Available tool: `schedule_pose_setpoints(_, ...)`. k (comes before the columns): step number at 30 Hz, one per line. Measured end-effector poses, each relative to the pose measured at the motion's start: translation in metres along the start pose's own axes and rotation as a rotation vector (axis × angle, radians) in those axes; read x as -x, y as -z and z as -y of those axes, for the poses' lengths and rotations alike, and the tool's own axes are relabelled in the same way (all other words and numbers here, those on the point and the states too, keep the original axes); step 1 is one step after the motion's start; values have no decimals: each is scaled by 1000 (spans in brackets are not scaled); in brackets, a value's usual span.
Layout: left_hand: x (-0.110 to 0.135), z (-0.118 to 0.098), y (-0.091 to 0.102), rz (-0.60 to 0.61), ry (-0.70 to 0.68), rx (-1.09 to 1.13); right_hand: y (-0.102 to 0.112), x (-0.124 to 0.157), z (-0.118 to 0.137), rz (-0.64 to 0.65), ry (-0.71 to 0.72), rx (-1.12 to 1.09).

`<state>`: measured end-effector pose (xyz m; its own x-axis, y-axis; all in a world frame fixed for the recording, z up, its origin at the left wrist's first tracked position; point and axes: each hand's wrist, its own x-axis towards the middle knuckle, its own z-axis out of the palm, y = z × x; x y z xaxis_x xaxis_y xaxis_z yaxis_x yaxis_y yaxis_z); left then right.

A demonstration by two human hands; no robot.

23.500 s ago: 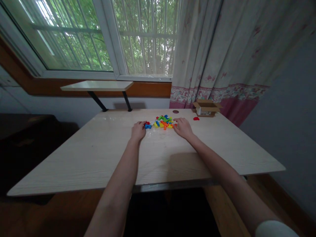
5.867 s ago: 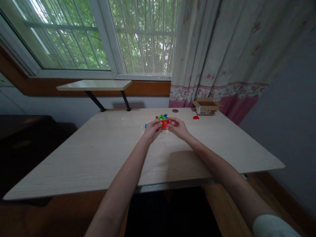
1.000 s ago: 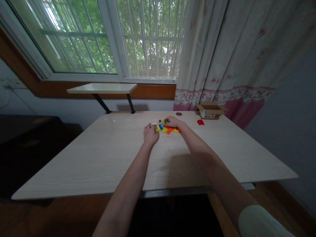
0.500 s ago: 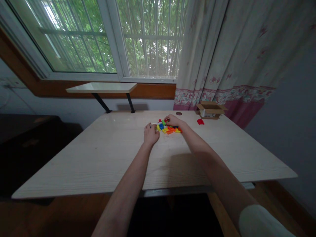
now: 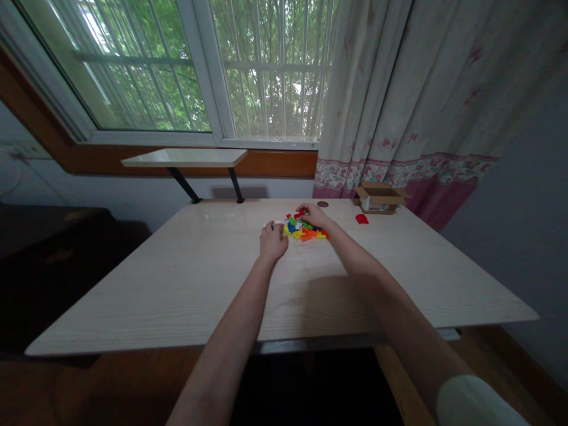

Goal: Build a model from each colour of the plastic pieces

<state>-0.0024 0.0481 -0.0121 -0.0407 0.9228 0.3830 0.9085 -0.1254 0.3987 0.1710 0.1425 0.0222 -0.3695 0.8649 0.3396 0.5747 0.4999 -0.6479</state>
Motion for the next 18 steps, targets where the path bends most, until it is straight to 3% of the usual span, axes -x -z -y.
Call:
schedule_pose_setpoints(5, 3, -5, 5, 2, 13, -4, 8, 16, 3, -152, 34, -231)
schedule_pose_setpoints(9, 3, -12, 9, -95, 12, 69, 11, 45, 10, -218, 85, -289)
schedule_pose_setpoints(12, -2, -17, 8, -121, 12, 357, 11, 74, 18, -241, 194, -199)
schedule_pose_setpoints(18, -6, -33, -8, 50, 33, 1036, 11, 119, 24, -319, 249, -75)
